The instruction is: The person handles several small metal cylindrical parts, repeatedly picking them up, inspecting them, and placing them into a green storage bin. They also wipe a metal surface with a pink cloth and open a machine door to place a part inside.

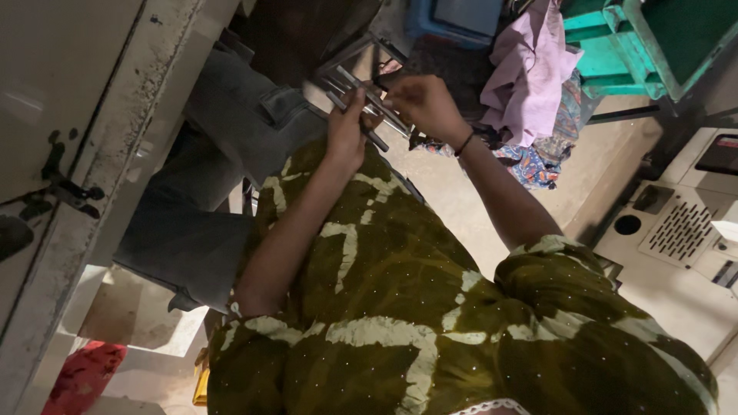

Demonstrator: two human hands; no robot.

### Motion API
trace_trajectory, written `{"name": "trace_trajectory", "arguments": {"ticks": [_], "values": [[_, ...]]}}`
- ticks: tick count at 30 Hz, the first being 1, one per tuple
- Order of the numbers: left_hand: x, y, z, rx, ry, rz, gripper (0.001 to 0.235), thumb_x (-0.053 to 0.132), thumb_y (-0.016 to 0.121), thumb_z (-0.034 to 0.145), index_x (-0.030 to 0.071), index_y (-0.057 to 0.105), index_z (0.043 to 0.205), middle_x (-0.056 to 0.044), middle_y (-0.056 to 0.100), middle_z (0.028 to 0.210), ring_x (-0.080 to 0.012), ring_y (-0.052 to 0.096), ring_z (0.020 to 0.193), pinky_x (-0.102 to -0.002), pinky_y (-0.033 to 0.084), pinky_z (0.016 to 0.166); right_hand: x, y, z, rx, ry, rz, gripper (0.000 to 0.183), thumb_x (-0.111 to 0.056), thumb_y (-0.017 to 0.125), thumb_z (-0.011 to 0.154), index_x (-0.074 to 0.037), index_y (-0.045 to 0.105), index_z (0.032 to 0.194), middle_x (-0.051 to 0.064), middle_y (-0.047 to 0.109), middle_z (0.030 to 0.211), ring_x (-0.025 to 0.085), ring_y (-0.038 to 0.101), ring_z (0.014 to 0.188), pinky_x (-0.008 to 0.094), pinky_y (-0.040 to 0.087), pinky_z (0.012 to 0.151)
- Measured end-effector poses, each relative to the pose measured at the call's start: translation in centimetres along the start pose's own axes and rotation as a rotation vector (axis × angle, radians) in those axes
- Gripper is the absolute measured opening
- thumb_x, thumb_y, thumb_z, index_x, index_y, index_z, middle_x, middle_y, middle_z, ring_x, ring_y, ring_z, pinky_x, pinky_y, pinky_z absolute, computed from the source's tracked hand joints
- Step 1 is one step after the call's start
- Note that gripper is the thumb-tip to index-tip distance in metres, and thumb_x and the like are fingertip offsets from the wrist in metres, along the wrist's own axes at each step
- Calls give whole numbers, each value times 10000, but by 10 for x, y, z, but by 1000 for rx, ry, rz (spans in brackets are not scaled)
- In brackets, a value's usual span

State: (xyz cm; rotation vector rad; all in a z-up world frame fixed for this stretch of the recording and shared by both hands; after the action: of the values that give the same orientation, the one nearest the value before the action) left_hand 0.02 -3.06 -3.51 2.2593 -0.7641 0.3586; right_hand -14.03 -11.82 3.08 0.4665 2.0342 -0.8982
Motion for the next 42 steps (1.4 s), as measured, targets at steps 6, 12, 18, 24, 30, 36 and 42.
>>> {"name": "trace_trajectory", "arguments": {"ticks": [6,12,18,24,30,36,42], "values": [[1,1,-1,-6,23,3,255,225,519,1063,70,696,1160,-83,758,1032,-49,511,601,-279,661,765,16,-4,5,82,220,-4,215,-234,645,1045,-46,741,1088,50,771,903,119,745,743,278,601,648],[-4,-1,5,-29,46,-57,230,203,530,1067,53,669,1172,-115,758,1098,-40,481,560,-304,656,770,11,-8,-9,118,107,-299,294,-149,756,911,46,626,1087,208,703,994,282,746,901,392,596,799],[-8,-5,8,39,-51,-135,228,195,526,1074,49,627,1217,-115,748,1147,-47,763,791,-338,629,865,-4,-2,-13,38,-76,-282,539,-91,685,899,-124,621,1433,233,689,1288,373,711,1051,421,565,862],[-11,-7,12,-90,63,-170,258,223,590,1043,53,642,1230,-83,736,1102,-68,456,549,-350,636,813,-4,-8,-13,97,-225,10,444,-222,731,1004,31,616,1350,218,723,1261,291,725,1157,388,576,1001],[-22,-19,17,-38,61,34,295,210,666,1052,-7,669,1251,-35,600,848,-75,520,605,-360,645,863,20,20,-1,-71,86,99,434,-246,650,1010,32,624,1342,136,781,1097,178,766,979,338,613,866],[-17,-9,13,-78,104,52,403,242,725,1010,-27,669,1304,-17,575,798,-82,499,592,-371,633,751,31,21,-9,-16,60,202,219,-160,617,1028,42,663,1098,111,727,970,149,669,902,325,548,817],[-3,0,-1,-79,7,2,369,275,535,1053,26,594,1319,-87,720,1059,-75,511,587,-364,657,843,19,-50,-1,570,-168,-229,320,-203,781,913,36,616,1050,162,659,906,204,626,829,348,521,775]]}}
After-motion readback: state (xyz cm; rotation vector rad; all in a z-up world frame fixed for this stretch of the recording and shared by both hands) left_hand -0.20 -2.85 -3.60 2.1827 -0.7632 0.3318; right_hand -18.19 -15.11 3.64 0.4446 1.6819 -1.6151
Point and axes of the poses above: each hand's wrist, its own z-axis towards the middle knuckle, its own y-axis out of the palm, x = y × z, the point moved 4 cm from there along z, towards the middle knuckle
